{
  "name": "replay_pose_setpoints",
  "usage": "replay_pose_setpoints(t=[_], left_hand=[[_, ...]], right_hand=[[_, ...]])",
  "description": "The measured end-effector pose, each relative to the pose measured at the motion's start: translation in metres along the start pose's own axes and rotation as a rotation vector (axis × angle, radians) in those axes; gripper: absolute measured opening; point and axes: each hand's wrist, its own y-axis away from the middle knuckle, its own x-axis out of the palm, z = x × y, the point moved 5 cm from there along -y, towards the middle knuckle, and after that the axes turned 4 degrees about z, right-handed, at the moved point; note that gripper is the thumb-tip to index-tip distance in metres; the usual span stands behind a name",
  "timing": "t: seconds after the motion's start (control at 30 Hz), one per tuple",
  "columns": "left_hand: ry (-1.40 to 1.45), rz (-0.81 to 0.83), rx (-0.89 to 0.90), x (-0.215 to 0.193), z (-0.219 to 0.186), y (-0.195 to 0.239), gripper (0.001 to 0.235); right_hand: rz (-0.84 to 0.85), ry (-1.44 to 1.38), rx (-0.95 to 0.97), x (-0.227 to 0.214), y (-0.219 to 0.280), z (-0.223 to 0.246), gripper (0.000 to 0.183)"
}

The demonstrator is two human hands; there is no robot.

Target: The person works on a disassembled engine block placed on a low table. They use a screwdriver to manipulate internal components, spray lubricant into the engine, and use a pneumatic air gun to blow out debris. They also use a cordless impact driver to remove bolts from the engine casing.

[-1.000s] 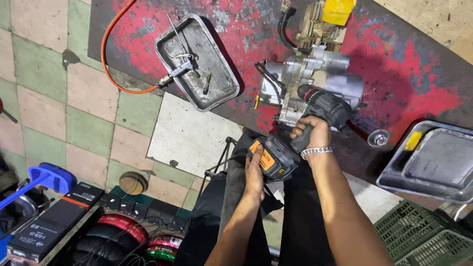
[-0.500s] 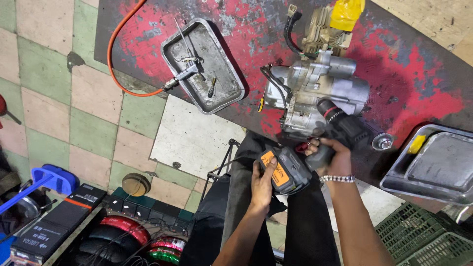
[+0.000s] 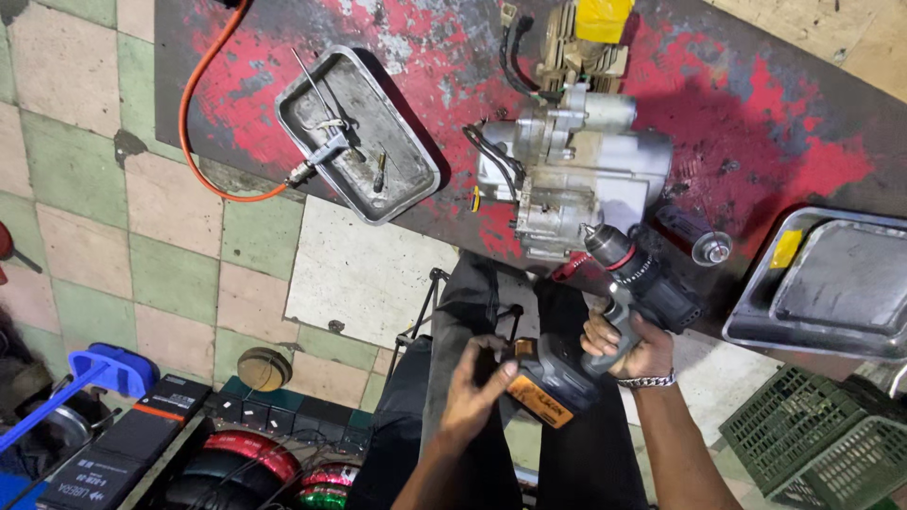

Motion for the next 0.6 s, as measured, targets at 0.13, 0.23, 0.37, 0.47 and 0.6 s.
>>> replay_pose_setpoints(t=[0.13,0.23,0.37,0.47,0.6], left_hand=[[-0.147,-0.066,-0.107,0.000,-0.018,-0.024,0.038],[-0.106,-0.086,0.171,0.021,-0.055,-0.058,0.044],[-0.079,-0.007,0.284,0.043,-0.084,-0.080,0.038],[-0.173,-0.049,0.277,0.043,-0.088,-0.083,0.029],[-0.192,-0.025,0.184,0.032,-0.077,-0.080,0.025]], right_hand=[[0.092,0.055,0.037,0.004,0.016,0.001,0.054],[0.052,0.068,0.064,0.005,0.023,-0.003,0.058],[0.090,0.011,0.124,0.007,0.027,-0.016,0.060],[0.060,0.019,0.138,0.009,0.032,-0.023,0.063],[-0.049,0.108,0.129,0.011,0.033,-0.028,0.056]])
